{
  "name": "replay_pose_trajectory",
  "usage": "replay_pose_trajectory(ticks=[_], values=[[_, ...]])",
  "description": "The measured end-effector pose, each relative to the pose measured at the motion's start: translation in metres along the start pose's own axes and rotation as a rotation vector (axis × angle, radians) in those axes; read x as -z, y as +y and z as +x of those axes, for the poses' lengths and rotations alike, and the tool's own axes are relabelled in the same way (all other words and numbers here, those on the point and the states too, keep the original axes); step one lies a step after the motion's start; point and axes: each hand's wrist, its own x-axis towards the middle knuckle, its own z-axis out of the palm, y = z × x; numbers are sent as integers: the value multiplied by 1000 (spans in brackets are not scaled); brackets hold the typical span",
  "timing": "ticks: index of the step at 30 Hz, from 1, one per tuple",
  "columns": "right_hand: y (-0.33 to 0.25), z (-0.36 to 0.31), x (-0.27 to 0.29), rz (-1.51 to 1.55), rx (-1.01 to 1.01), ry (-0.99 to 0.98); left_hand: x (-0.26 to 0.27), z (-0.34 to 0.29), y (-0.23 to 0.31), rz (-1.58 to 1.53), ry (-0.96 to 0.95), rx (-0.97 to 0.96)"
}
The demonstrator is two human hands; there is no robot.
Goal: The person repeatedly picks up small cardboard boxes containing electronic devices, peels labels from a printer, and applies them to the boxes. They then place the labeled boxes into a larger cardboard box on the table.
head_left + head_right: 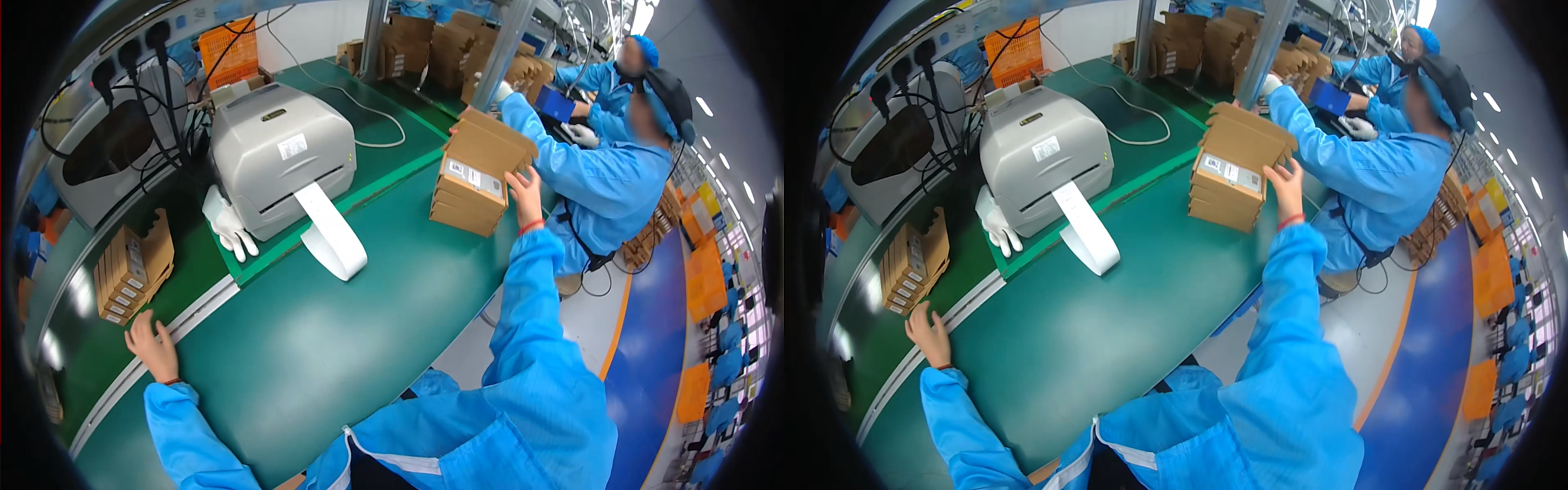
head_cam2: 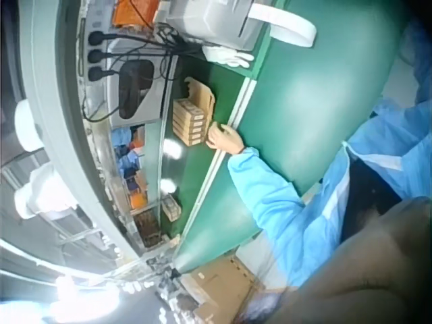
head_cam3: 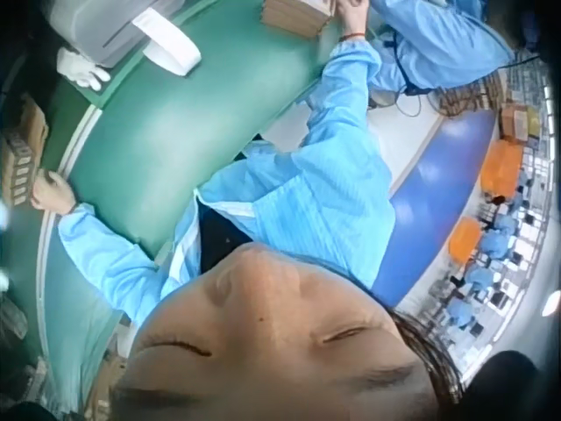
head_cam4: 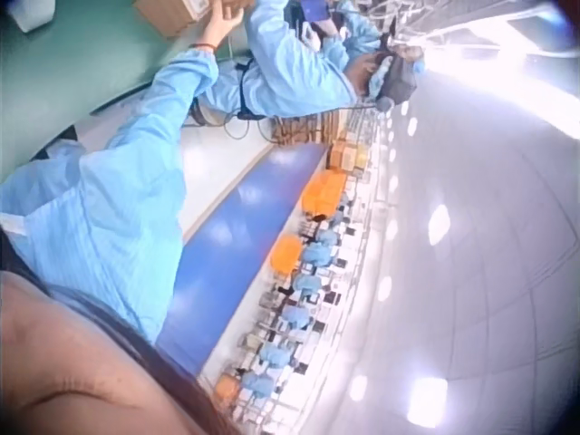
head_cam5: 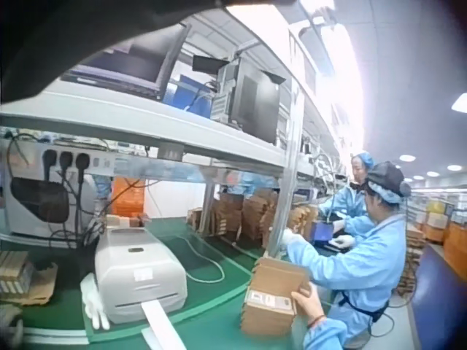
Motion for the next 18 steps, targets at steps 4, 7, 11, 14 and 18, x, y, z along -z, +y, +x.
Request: replay_pose_trajectory(ticks=[4,7,11,14,18], values=[[19,14,10,286,-287,-481,37,-3,91,-119,53,-223],[2,-19,13,196,-252,-504,72,-16,150,-240,-4,-462],[-13,-92,23,-236,140,-421,101,-62,211,-465,-149,-843],[-24,-175,16,-454,468,-316,115,-96,245,-540,-304,-1047],[-46,-253,13,-485,346,-589,104,-127,263,-529,-255,-975]])
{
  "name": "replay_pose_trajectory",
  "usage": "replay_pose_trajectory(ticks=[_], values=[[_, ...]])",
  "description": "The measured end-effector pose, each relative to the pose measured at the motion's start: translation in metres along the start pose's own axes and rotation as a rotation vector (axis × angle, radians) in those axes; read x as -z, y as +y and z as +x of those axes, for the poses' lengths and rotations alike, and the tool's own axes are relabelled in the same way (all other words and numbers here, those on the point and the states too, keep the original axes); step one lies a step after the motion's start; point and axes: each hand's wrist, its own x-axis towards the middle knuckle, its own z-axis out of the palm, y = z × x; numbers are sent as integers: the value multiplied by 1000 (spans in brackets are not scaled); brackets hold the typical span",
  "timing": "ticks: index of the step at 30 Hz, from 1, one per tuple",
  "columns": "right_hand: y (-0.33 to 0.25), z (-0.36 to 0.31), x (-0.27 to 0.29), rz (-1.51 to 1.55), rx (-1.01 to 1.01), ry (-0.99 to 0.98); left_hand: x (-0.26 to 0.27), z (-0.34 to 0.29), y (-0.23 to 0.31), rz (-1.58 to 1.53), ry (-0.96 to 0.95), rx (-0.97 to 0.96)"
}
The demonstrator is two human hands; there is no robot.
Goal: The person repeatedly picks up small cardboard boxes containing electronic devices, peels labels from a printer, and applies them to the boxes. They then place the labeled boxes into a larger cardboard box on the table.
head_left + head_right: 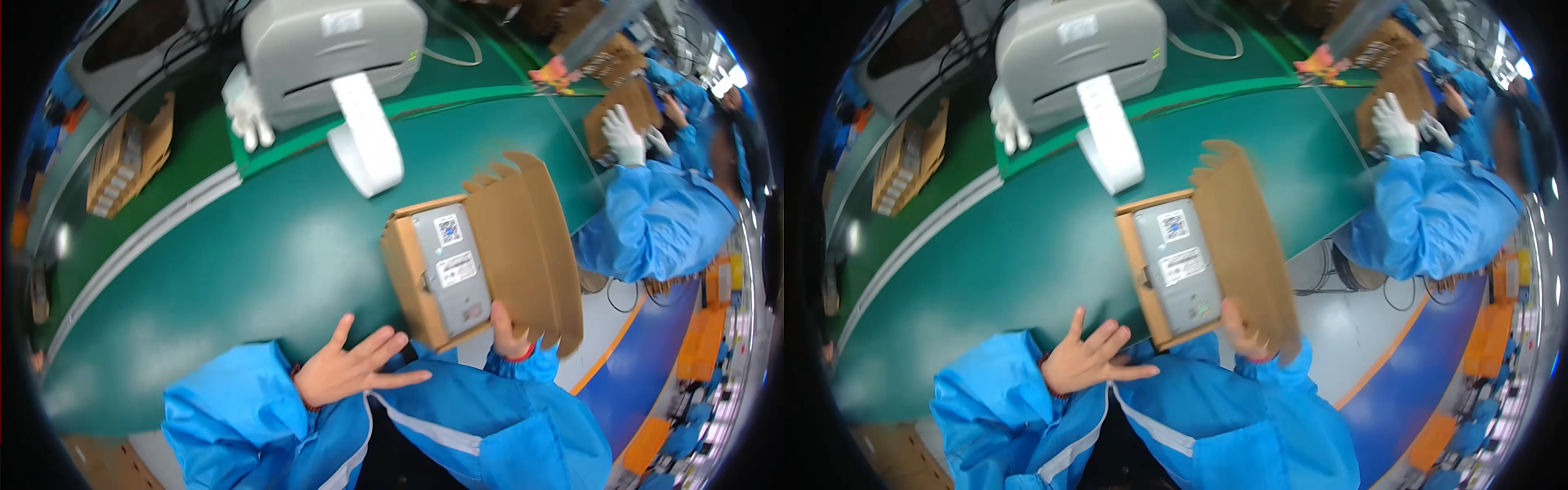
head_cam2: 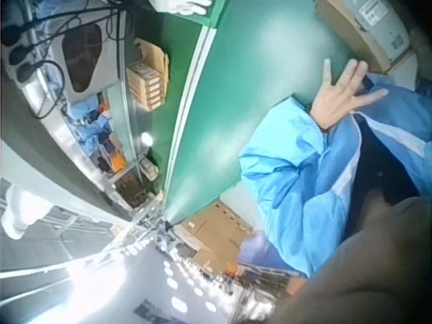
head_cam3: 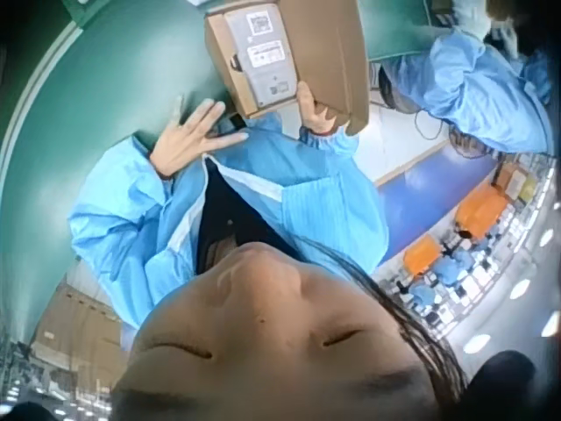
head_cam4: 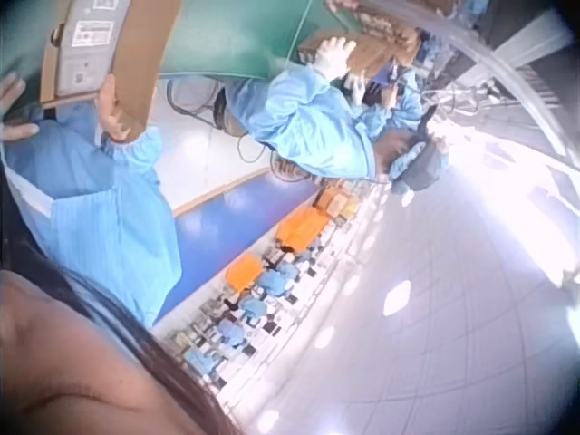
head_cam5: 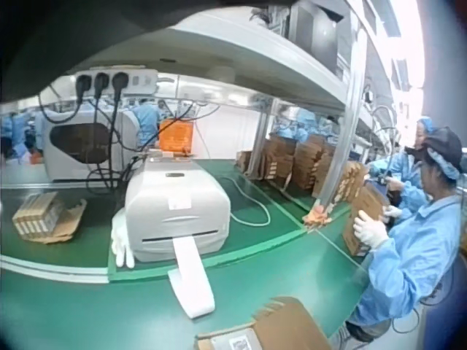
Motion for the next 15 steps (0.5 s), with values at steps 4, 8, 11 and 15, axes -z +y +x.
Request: replay_pose_trajectory(ticks=[4,8,11,15], values=[[-54,18,-35,206,248,-93,-13,-21,14,-96,353,245],[-67,30,-42,280,417,-225,5,-35,-8,38,466,10],[-72,31,-50,278,510,-278,4,-42,-21,145,507,-220],[-78,39,-50,299,481,-378,2,-35,-24,309,609,-246]])
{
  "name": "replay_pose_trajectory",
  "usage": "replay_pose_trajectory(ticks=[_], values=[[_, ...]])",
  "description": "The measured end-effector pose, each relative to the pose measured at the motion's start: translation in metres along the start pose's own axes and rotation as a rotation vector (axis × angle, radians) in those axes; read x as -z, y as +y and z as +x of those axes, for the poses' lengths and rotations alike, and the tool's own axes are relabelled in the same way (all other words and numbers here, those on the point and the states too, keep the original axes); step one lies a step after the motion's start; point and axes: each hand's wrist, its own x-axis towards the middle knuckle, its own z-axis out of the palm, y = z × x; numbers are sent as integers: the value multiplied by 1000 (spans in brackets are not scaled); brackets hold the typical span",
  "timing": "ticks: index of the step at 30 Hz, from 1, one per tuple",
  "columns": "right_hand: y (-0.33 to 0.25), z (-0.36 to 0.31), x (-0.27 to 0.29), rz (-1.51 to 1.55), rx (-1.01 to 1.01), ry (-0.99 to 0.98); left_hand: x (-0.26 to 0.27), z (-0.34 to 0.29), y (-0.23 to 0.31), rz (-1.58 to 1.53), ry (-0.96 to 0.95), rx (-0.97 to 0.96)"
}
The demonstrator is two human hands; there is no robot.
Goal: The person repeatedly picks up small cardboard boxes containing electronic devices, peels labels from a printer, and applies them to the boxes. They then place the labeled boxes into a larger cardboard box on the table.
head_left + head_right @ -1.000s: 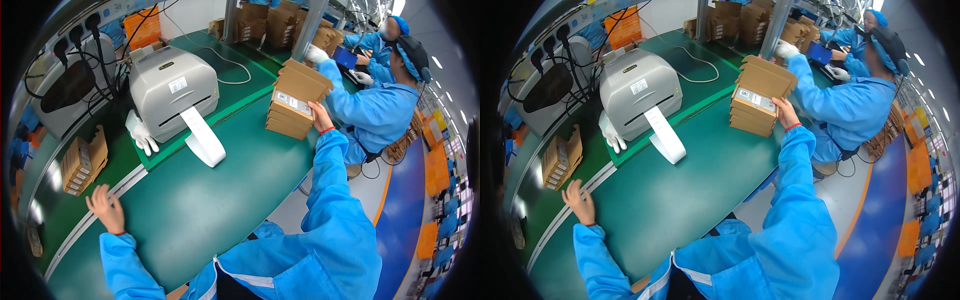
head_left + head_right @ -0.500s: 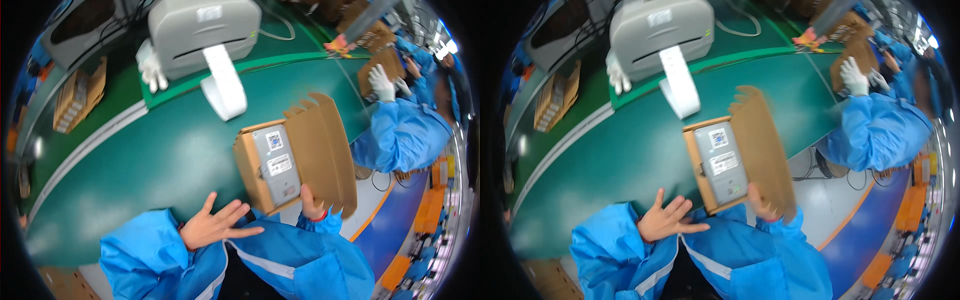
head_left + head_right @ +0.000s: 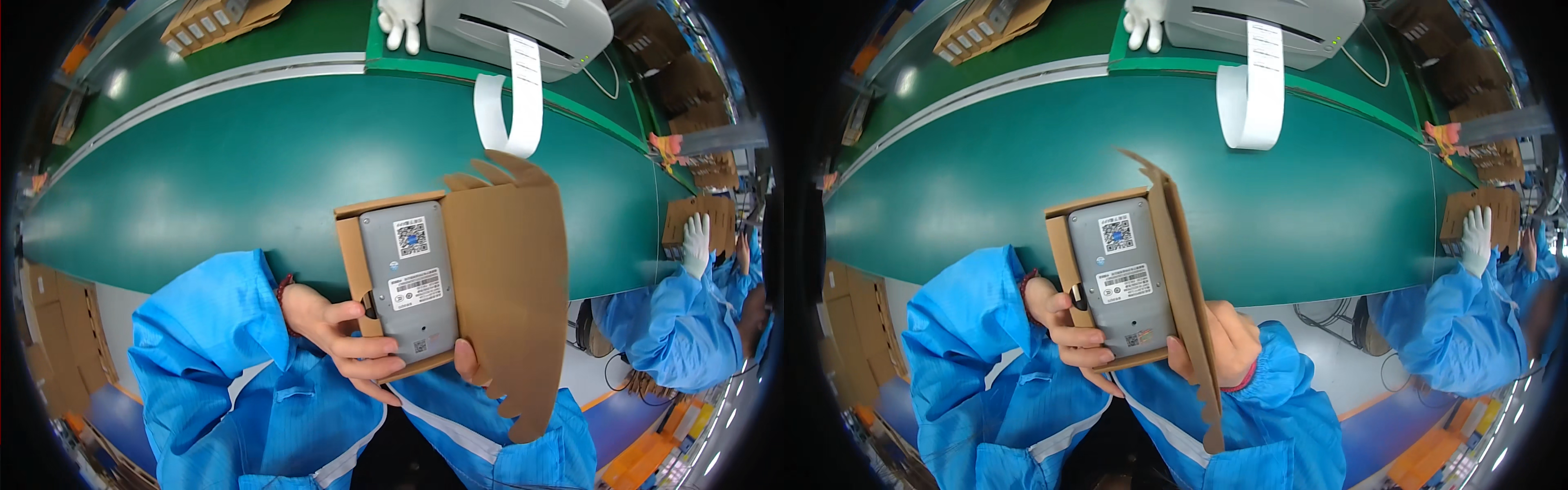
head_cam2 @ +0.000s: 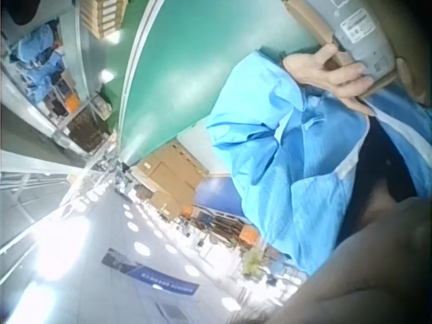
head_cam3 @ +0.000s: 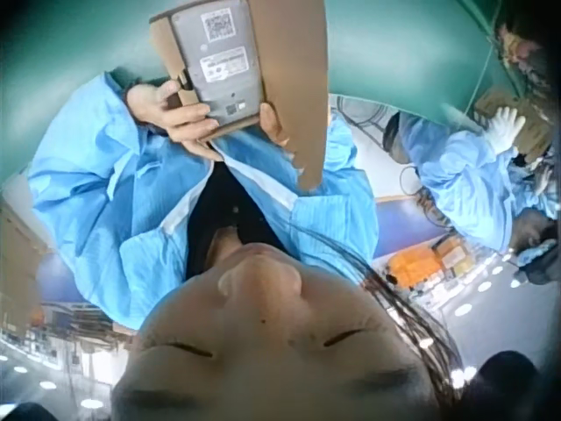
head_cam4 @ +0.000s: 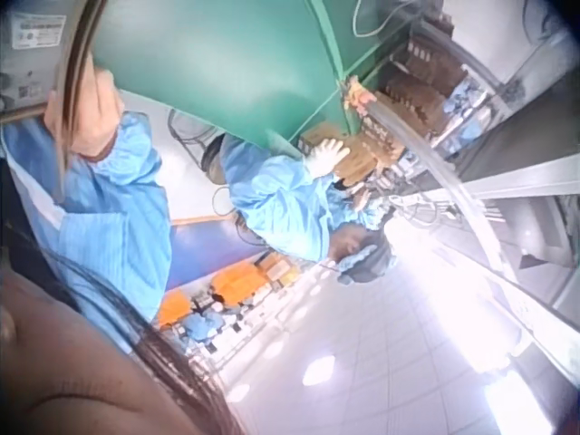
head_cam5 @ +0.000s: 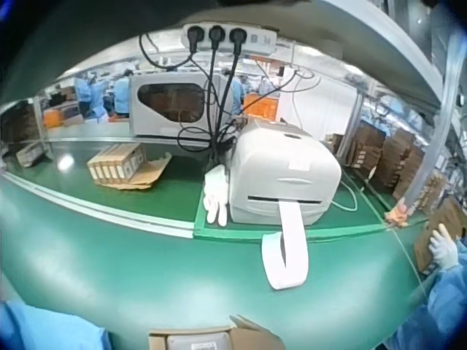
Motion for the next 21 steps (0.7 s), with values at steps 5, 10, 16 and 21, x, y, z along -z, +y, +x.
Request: replay_pose_trajectory(ticks=[5,10,16,21], values=[[1,-4,1,-4,-19,-41,-2,3,6,12,31,65],[1,0,2,-5,-36,-14,-8,5,6,44,59,93],[4,1,0,-3,-31,3,-11,5,4,67,64,85],[4,3,-2,16,-34,-33,-3,2,-5,88,-14,-33]])
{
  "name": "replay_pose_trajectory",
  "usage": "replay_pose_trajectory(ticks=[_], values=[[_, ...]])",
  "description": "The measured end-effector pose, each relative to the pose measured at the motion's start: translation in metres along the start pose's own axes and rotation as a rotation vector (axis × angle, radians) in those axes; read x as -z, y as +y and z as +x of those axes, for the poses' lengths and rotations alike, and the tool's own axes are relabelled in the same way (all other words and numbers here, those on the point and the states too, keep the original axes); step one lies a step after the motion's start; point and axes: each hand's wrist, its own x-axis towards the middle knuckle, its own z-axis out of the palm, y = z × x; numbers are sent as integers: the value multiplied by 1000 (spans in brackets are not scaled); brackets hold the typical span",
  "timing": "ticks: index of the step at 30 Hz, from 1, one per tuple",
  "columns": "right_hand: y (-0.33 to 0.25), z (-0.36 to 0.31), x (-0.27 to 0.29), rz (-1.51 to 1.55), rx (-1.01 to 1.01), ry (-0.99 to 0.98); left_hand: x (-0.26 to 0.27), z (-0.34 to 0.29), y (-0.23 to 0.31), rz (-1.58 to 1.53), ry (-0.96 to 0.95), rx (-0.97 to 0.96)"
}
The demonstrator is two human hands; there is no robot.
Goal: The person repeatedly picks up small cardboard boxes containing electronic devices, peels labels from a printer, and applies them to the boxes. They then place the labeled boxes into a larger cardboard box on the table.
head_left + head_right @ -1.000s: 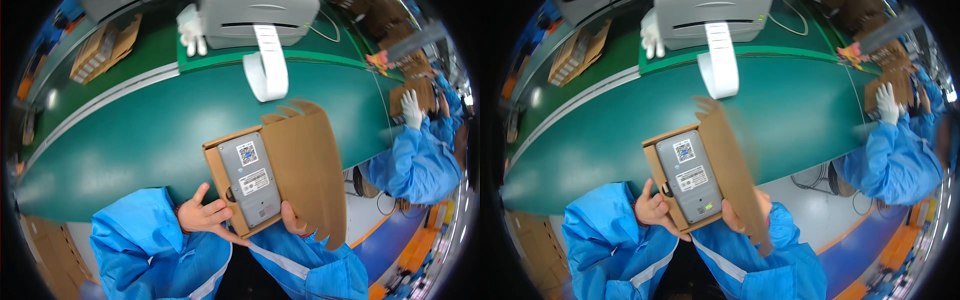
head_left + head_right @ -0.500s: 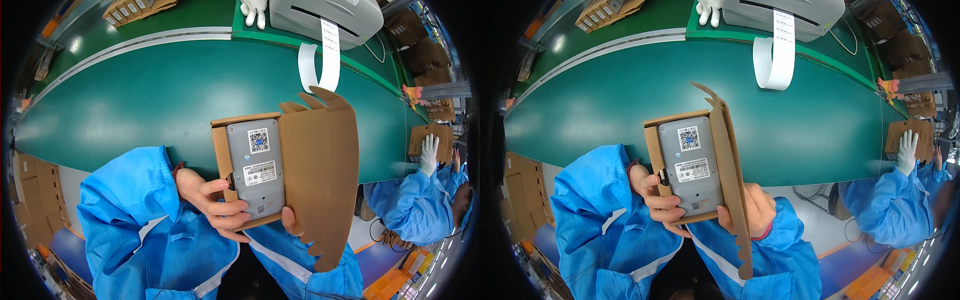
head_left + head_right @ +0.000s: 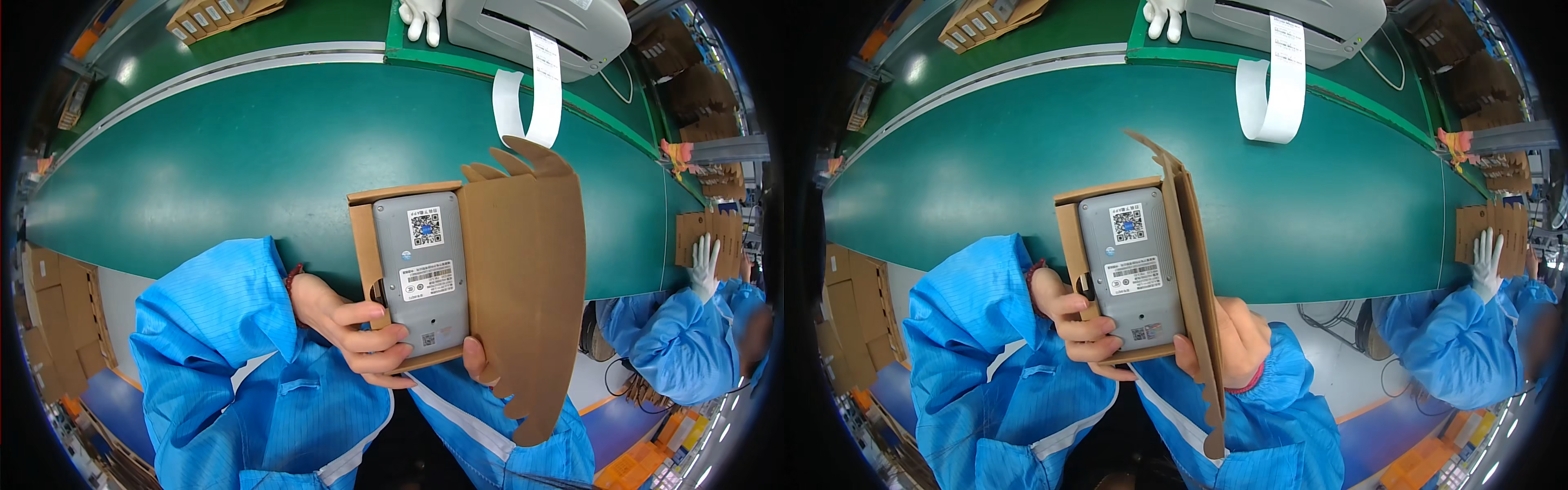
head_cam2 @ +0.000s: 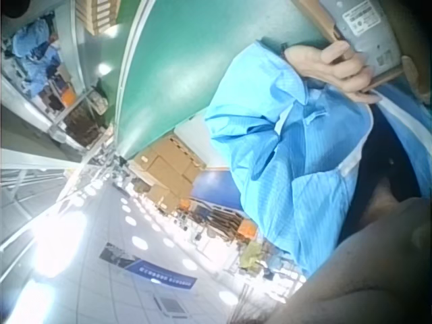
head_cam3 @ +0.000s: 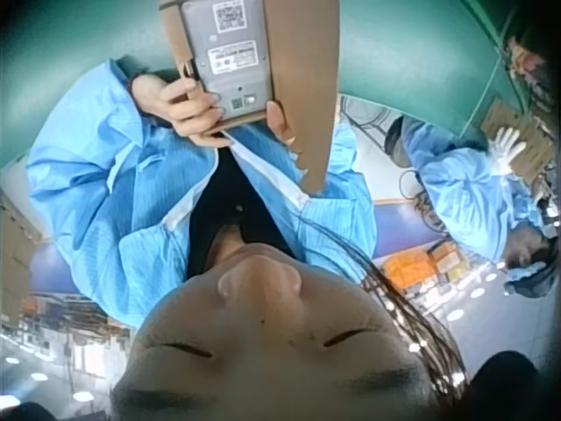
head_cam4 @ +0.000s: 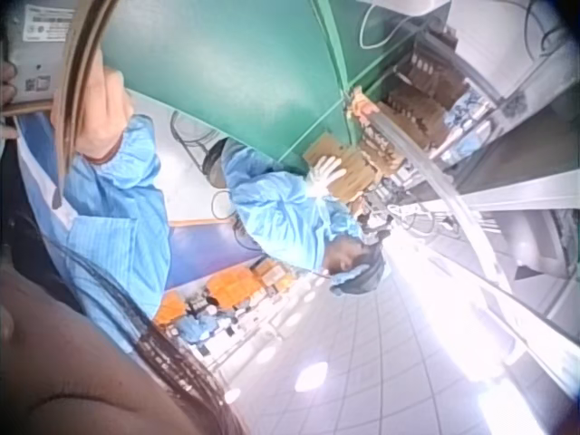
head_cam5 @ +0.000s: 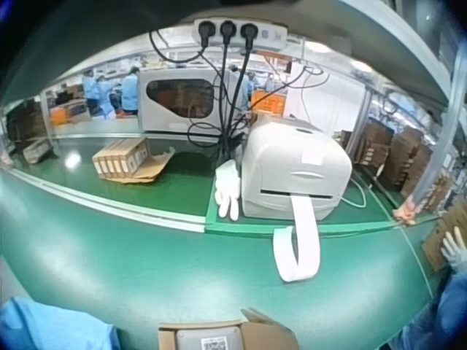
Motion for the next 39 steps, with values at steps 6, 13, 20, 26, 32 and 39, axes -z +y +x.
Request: replay_pose_trajectory(ticks=[6,13,20,26,32,39], values=[[-3,-3,-1,-1,3,20,1,3,-1,-41,20,-20],[-5,-8,-5,-5,-22,-2,9,2,2,-18,-1,-18],[61,43,37,376,-58,-33,17,17,-8,-198,35,293],[128,115,65,-10,-180,205,25,31,-45,-695,125,1052],[150,150,43,514,-305,33,14,32,-39,-583,93,1062],[159,156,31,277,-250,302,-17,9,-34,-537,181,967]])
